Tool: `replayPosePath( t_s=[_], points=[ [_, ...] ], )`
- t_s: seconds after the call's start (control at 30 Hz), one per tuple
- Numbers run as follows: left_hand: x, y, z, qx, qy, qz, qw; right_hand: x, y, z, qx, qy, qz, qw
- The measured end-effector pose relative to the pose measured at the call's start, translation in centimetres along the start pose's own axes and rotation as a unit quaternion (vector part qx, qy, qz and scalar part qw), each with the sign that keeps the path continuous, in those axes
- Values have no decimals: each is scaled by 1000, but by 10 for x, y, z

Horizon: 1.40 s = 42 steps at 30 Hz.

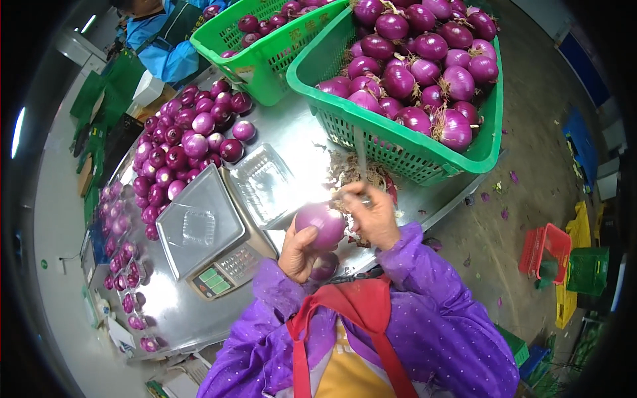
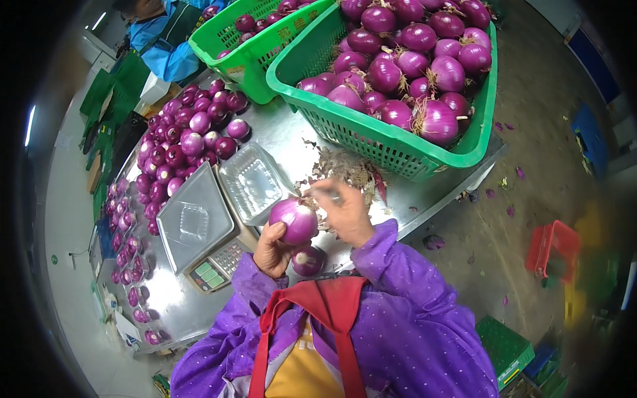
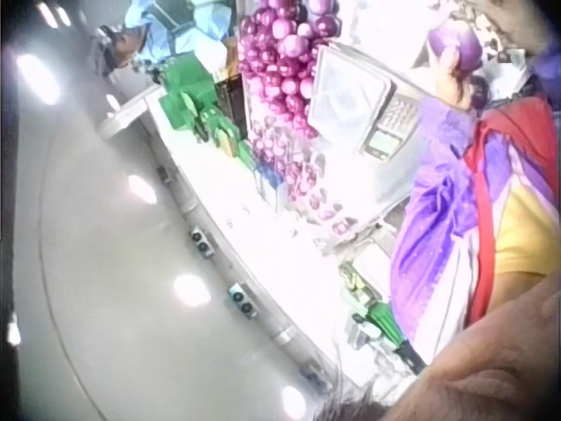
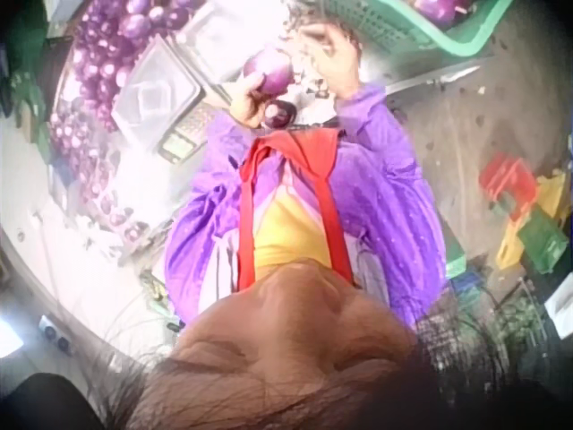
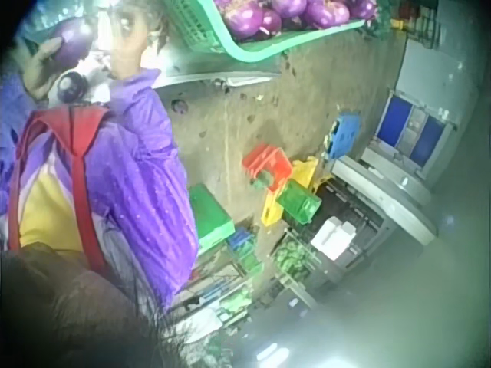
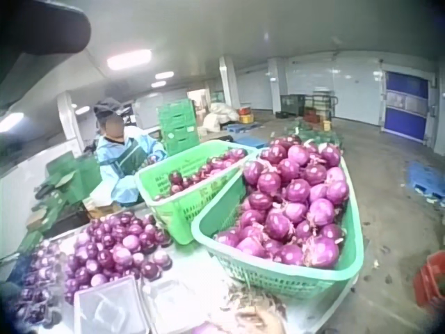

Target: The person trims purple onions using a knife, weighs them on a scale, and places them into plastic trays on a metal table.

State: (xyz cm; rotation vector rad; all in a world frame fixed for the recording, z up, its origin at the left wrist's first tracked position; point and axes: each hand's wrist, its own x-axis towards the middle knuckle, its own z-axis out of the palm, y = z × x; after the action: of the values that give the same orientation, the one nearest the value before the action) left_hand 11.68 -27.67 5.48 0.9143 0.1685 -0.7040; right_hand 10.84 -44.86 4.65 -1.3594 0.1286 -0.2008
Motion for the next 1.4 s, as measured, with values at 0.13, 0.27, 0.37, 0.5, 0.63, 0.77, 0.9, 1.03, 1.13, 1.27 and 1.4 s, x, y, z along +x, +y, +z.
replayPosePath(
  t_s=[0.13, 0.27, 0.37, 0.5, 0.63, 0.77, 0.9, 1.03, 1.13, 1.27, 1.4],
  points=[
    [3, -1, 3, -11, 16, 30, 999, -17, -4, -32, -264, -44, -129, 955],
    [9, -1, 3, 49, 27, 53, 997, -26, 1, -30, -350, -131, -80, 924],
    [9, 0, 9, 69, 33, 72, 994, -19, 4, -29, -372, -136, -73, 915],
    [8, 3, 9, 82, 33, 95, 992, -17, 2, -24, -370, -146, -64, 915],
    [6, 4, 6, 129, 20, 140, 982, -17, 7, -16, -342, -127, -56, 929],
    [-4, 3, -1, 143, 16, 152, 978, -43, 72, -58, -223, -30, 157, 961],
    [-9, 8, -5, 184, 66, 182, 964, -55, 59, -66, -285, -75, 132, 947],
    [-8, 7, -8, 433, 97, 278, 852, -28, 9, -27, -103, -90, 178, 974],
    [-1, 5, -8, 553, 10, 384, 739, -19, -1, -11, 16, -112, 183, 977],
    [-4, -2, 4, 371, 0, 445, 815, -15, 5, 4, 143, -61, 179, 972],
    [-3, -23, 9, 19, -22, 229, 973, -17, 16, 16, 84, -6, 140, 987]
  ],
)
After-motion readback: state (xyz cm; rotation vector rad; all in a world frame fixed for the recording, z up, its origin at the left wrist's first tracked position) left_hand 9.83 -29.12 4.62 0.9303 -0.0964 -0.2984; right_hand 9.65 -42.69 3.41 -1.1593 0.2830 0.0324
